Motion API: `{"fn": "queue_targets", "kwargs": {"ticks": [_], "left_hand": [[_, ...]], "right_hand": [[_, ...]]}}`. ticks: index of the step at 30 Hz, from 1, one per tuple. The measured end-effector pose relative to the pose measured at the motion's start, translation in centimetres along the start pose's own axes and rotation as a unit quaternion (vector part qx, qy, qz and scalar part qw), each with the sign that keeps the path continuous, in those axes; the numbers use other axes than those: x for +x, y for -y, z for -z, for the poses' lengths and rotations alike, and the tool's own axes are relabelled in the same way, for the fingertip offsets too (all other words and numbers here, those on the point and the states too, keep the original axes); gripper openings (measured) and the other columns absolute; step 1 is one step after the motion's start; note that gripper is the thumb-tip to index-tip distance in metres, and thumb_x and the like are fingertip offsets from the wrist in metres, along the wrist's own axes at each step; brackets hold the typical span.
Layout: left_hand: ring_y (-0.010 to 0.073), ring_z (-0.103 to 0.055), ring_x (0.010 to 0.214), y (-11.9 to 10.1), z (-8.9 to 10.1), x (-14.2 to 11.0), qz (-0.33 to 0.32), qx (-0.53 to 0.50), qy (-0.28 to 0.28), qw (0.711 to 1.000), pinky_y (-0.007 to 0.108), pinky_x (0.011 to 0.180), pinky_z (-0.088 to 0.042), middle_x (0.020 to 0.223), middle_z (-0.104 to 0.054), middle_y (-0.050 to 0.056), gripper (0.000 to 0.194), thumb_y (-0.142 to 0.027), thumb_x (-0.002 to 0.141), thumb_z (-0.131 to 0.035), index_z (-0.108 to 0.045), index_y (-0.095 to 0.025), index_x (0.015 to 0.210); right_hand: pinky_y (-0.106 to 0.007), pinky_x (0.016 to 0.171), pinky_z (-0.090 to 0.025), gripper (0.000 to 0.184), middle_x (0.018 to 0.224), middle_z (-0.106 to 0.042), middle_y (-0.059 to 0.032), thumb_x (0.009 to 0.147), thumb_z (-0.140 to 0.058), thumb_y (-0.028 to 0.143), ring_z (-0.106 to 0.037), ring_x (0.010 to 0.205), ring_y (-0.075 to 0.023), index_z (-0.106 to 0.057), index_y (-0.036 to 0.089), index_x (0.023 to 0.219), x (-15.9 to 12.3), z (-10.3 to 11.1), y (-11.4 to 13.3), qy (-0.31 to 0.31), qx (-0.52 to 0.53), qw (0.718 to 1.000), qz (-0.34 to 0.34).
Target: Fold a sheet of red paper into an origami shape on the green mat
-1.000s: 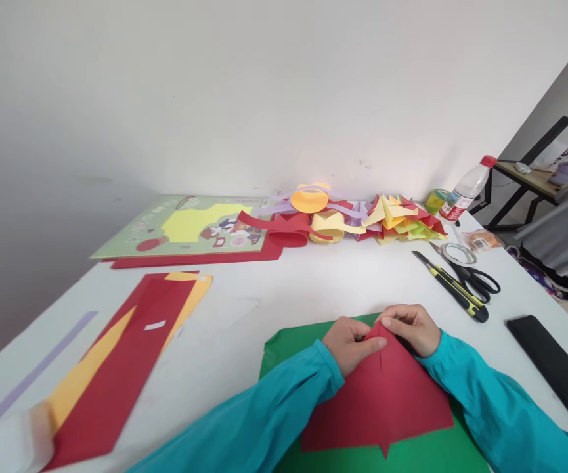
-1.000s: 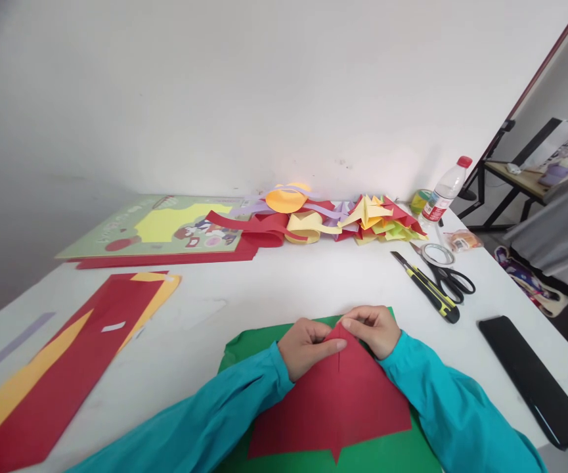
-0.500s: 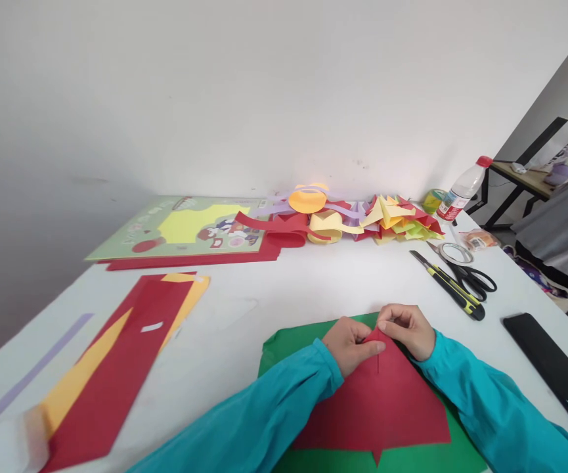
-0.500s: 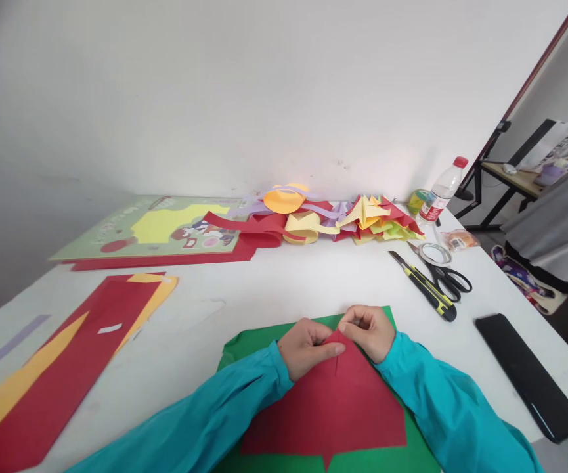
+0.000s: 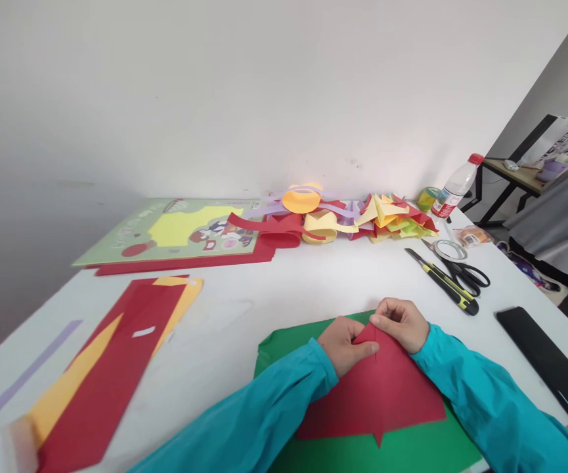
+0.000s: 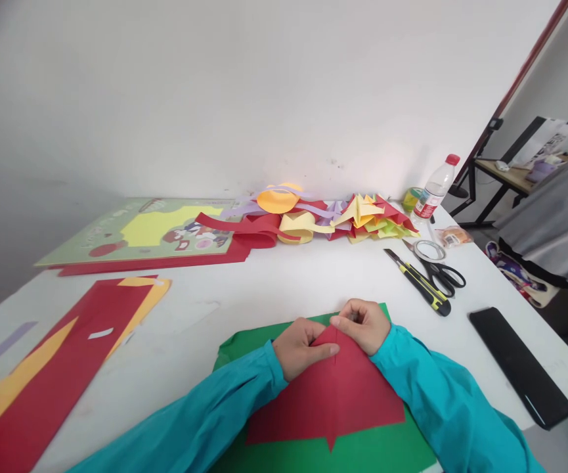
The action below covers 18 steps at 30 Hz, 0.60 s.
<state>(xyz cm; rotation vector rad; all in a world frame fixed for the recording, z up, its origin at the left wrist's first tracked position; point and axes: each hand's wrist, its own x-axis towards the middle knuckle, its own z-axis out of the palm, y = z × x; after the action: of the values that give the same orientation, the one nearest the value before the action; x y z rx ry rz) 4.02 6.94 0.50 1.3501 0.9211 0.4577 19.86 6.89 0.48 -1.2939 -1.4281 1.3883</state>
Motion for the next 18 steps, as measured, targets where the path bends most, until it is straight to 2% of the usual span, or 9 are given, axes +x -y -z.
{"fn": "queue_targets", "kwargs": {"ticks": [4,7,12,18], "left_hand": [[0.0113,-0.048,0.048,0.4,0.2,0.1,-0.01,-0.024,-0.006,1.0,0.021,0.043,-0.033,0.049,-0.054,0.0,0.029,-0.04,0.058,-0.061,-0.058,-0.011,0.054],[0.0118,-0.05,0.049,0.7,0.4,0.3,-0.022,-0.073,-0.035,0.997,0.021,0.044,-0.036,0.051,-0.057,0.001,0.032,-0.042,0.057,-0.064,-0.063,-0.009,0.06],[0.0115,-0.052,0.05,0.9,0.7,0.4,-0.047,-0.112,-0.075,0.99,0.021,0.045,-0.038,0.057,-0.062,0.002,0.035,-0.043,0.06,-0.067,-0.067,-0.009,0.068],[0.0106,-0.05,0.046,0.8,0.6,0.3,-0.036,-0.097,-0.075,0.992,0.02,0.042,-0.036,0.053,-0.061,0.002,0.034,-0.042,0.059,-0.067,-0.067,-0.009,0.065]], "right_hand": [[-0.022,0.042,-0.024,0.047,0.046,-0.043,0.0048,0.062,-0.061,0.061,-0.033,0.043,-0.0064,-0.05,0.016,0.055,-0.1,0.2,0.2,0.026,-0.033,0.999,-0.003],[-0.021,0.041,-0.023,0.047,0.045,-0.04,0.0058,0.061,-0.063,0.06,-0.031,0.044,-0.006,-0.048,0.016,0.054,-0.2,0.7,0.3,0.063,-0.047,0.997,-0.017],[-0.021,0.042,-0.027,0.046,0.049,-0.044,0.0049,0.058,-0.068,0.056,-0.036,0.045,-0.0062,-0.048,0.014,0.054,-0.2,1.7,0.3,0.125,-0.053,0.989,-0.053],[-0.021,0.043,-0.031,0.045,0.051,-0.049,0.0039,0.052,-0.073,0.052,-0.04,0.046,-0.007,-0.051,0.013,0.057,-0.2,1.8,0.4,0.131,-0.056,0.986,-0.08]]}}
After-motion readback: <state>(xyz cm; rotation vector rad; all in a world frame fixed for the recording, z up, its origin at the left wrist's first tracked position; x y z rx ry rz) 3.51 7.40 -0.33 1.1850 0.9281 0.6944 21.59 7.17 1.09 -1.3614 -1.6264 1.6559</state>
